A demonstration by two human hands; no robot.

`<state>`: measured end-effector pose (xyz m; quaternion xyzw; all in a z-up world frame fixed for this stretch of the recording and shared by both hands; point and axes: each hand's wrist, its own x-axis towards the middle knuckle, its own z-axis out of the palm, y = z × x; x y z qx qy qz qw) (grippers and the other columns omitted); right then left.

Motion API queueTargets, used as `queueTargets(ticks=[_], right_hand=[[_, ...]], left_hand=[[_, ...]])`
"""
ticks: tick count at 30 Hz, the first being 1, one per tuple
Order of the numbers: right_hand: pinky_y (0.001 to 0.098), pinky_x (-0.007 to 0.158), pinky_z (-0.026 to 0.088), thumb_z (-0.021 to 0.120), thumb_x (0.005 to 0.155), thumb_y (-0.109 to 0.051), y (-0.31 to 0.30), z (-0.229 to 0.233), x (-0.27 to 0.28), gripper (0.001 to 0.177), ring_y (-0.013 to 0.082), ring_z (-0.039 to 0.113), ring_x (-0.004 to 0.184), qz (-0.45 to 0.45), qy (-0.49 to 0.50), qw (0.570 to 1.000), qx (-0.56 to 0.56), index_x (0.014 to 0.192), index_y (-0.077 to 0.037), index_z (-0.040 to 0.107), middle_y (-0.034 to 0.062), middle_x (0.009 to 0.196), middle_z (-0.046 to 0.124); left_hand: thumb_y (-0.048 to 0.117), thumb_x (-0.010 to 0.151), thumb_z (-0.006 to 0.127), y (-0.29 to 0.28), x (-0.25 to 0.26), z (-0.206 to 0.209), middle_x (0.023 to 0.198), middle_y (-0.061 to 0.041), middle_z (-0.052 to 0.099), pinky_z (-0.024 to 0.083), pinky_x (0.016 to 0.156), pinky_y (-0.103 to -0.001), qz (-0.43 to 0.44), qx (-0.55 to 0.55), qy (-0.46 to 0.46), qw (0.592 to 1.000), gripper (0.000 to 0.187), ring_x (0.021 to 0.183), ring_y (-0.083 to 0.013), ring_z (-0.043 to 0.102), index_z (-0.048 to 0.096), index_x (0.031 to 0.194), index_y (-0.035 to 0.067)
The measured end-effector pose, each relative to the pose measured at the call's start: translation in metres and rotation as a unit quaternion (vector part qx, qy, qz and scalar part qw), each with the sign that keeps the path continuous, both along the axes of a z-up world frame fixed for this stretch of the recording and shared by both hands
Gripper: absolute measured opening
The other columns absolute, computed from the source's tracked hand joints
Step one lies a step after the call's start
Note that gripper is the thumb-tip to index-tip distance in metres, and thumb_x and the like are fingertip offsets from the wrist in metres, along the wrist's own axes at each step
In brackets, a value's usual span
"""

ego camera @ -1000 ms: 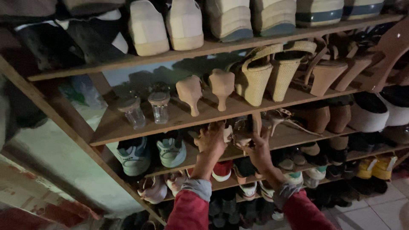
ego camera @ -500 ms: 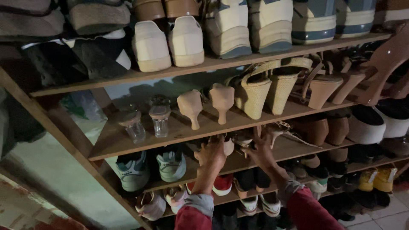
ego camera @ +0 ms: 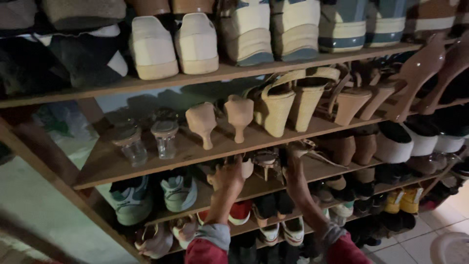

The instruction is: The person picks up high-heeled shoes, sandals, and slippers from a rack and a basket, brushes them by hand, and places them back on a shelf.

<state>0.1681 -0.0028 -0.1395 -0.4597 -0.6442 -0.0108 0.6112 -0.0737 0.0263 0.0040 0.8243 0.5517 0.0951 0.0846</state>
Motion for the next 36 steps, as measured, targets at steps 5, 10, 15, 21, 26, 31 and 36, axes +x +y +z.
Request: queueTargets(ticks=[5, 10, 15, 21, 26, 31, 36], right_hand=[[0.0563, 0.105, 0.045, 0.060, 0.098, -0.024, -0.008, 0.020, -0.012, 0.066, 0.0453, 0.045, 0.130, -0.276, -0.037, 0.838, -0.469, 0.155, -0.018, 0.028, 0.0249, 0.147, 0.042], [0.0540, 0.111, 0.042, 0.067, 0.096, -0.033, -0.001, 0.023, -0.012, 0.047, 0.0446, 0.042, 0.133, -0.309, -0.194, 0.835, -0.412, 0.136, -0.017, 0.050, 0.0246, 0.146, 0.045], [0.0578, 0.107, 0.037, 0.078, 0.081, -0.032, -0.023, 0.052, -0.025, 0.063, 0.0469, 0.034, 0.132, -0.279, -0.182, 0.865, -0.376, 0.134, -0.017, 0.049, 0.0185, 0.145, 0.042], [0.0519, 0.101, 0.047, 0.074, 0.081, -0.013, -0.058, 0.064, -0.042, 0.054, 0.0441, 0.049, 0.126, -0.303, -0.103, 0.929, -0.184, 0.131, -0.010, 0.054, 0.0171, 0.137, 0.056], [0.0542, 0.088, 0.049, 0.082, 0.078, -0.015, -0.018, 0.063, -0.055, 0.058, 0.0461, 0.059, 0.105, -0.204, -0.057, 0.971, -0.111, 0.129, -0.005, 0.054, 0.0226, 0.110, 0.066], [0.0509, 0.070, 0.053, 0.085, 0.072, -0.018, 0.009, 0.050, -0.062, 0.092, 0.0403, 0.069, 0.086, -0.103, 0.031, 0.969, -0.220, 0.149, -0.006, 0.036, 0.0169, 0.102, 0.073], [0.0391, 0.066, 0.058, 0.077, 0.086, -0.018, 0.016, 0.043, -0.049, 0.041, 0.0254, 0.076, 0.079, -0.079, 0.114, 0.957, -0.256, 0.123, -0.006, 0.065, 0.0139, 0.102, 0.078]], left_hand=[[0.028, 0.095, 0.061, 0.007, 0.003, -0.003, 0.159, -0.010, 0.037, 0.041, 0.089, -0.076, 0.023, -0.023, -0.010, 0.999, 0.066, 0.138, -0.0461, 0.040, 0.027, 0.152, 0.032], [0.025, 0.093, 0.067, 0.006, 0.005, -0.004, 0.147, -0.016, 0.052, 0.046, 0.089, -0.070, 0.035, -0.052, 0.018, 0.998, 0.080, 0.135, -0.0408, 0.049, 0.022, 0.159, 0.032], [0.021, 0.088, 0.070, 0.023, 0.004, -0.028, 0.150, -0.017, 0.050, 0.043, 0.095, -0.070, -0.017, 0.026, -0.017, 0.999, 0.084, 0.127, -0.0420, 0.055, 0.026, 0.159, 0.029], [0.017, 0.091, 0.069, -0.001, 0.005, -0.004, 0.154, -0.008, 0.047, 0.045, 0.094, -0.069, 0.021, -0.022, -0.016, 0.999, 0.077, 0.133, -0.0410, 0.051, 0.029, 0.156, 0.027], [0.010, 0.099, 0.059, -0.014, 0.009, 0.014, 0.145, -0.015, 0.054, 0.047, 0.089, -0.068, 0.042, -0.028, 0.049, 0.998, 0.070, 0.128, -0.0411, 0.054, 0.029, 0.160, 0.027], [0.011, 0.095, 0.059, -0.023, 0.005, 0.009, 0.150, -0.011, 0.048, 0.048, 0.076, -0.067, 0.041, 0.033, -0.006, 0.999, 0.060, 0.123, -0.0424, 0.054, 0.038, 0.150, 0.025], [0.013, 0.097, 0.059, -0.018, 0.002, 0.011, 0.147, -0.010, 0.053, 0.047, 0.078, -0.067, 0.041, -0.003, 0.008, 0.999, 0.061, 0.124, -0.0395, 0.056, 0.037, 0.153, 0.027]])
